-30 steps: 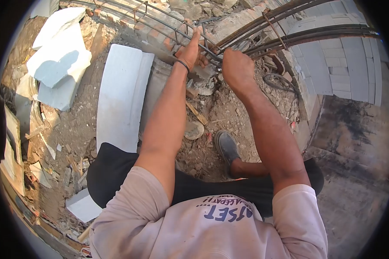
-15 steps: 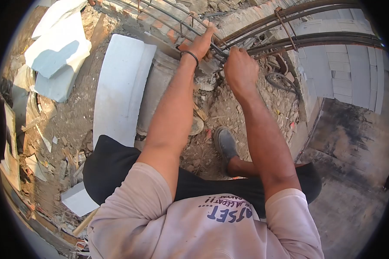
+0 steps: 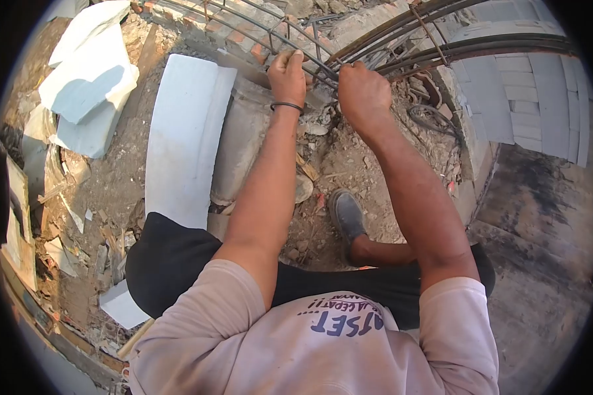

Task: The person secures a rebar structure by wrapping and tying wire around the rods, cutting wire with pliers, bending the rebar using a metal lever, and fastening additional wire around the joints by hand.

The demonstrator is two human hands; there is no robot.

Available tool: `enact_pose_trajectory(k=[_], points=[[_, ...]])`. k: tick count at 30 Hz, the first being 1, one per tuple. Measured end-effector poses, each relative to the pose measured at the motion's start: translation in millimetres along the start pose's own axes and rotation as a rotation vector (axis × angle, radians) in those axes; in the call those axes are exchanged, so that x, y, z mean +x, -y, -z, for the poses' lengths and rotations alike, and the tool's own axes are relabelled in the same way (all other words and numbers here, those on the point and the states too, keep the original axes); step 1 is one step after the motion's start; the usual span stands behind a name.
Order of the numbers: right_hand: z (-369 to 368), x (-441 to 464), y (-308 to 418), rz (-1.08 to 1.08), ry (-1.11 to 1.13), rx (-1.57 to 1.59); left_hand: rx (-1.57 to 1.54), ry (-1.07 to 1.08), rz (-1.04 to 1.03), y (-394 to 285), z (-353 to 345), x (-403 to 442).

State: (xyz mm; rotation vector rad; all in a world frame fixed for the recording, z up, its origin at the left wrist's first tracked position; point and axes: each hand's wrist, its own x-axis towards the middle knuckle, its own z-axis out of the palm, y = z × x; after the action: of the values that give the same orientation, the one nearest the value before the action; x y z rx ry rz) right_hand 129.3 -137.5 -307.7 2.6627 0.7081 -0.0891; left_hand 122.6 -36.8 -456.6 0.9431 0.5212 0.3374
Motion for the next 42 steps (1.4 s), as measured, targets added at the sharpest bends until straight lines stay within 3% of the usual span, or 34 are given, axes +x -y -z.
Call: enact_pose_trajectory(k=[2, 3, 6, 11, 16, 17, 18, 20, 24, 26, 29, 34, 38, 40, 42], points=[[2.0, 1.0, 0.5, 0.005, 0.006, -0.007, 0.390, -0.260, -0.538, 8.7, -7.1, -7.6], [3.0, 1.4, 0.8, 0.010, 0.022, -0.020, 0.397, -0.177, -0.348, 10.5, -9.3, -13.2], [-1.2, 0.9, -4.1, 0.040, -0.012, -0.023, 0.596, -0.153, -0.492, 20.3, -18.6, -27.1], [2.4, 0.0, -6.9, 0.063, -0.054, -0.021, 0.544, -0.166, -0.482, 26.5, -26.8, -26.1], [11.5, -1.2, -4.8, 0.049, 0.015, -0.051, 0.254, 0.229, -0.104, 24.1, -14.1, 9.6], [11.2, -0.9, -4.3, 0.051, 0.013, -0.050, 0.285, 0.269, -0.236, 19.7, -11.4, 13.3], [11.2, -0.5, -4.4, 0.050, 0.017, -0.044, 0.286, 0.268, -0.239, 16.0, -9.1, 15.2], [11.8, 0.4, -6.5, 0.045, 0.020, -0.040, 0.356, 0.373, -0.024, 6.1, -2.0, 17.5], [8.8, 0.9, -5.1, 0.039, 0.013, -0.025, 0.447, 0.447, -0.084, 0.6, 4.3, 29.6], [4.4, -1.6, -4.6, 0.030, 0.010, -0.014, 0.291, 0.593, 0.176, -7.5, 6.7, 34.9], [5.5, -2.2, -0.4, -0.008, 0.010, -0.001, 0.091, 0.680, 0.218, -2.3, 9.3, 41.1], [5.4, -2.6, -2.2, 0.034, -0.001, -0.036, -0.091, 0.599, 0.381, -6.9, 15.9, 37.5], [2.4, -2.5, -3.7, 0.044, 0.006, -0.031, -0.015, 0.468, 0.239, -11.8, 13.7, 23.3], [-2.0, -1.3, -6.7, 0.060, -0.027, -0.050, -0.009, 0.194, 0.058, -8.7, 6.6, 10.3], [-0.1, -1.4, -5.6, 0.068, -0.019, -0.066, -0.025, 0.106, -0.038, -0.1, -2.3, 3.0]])
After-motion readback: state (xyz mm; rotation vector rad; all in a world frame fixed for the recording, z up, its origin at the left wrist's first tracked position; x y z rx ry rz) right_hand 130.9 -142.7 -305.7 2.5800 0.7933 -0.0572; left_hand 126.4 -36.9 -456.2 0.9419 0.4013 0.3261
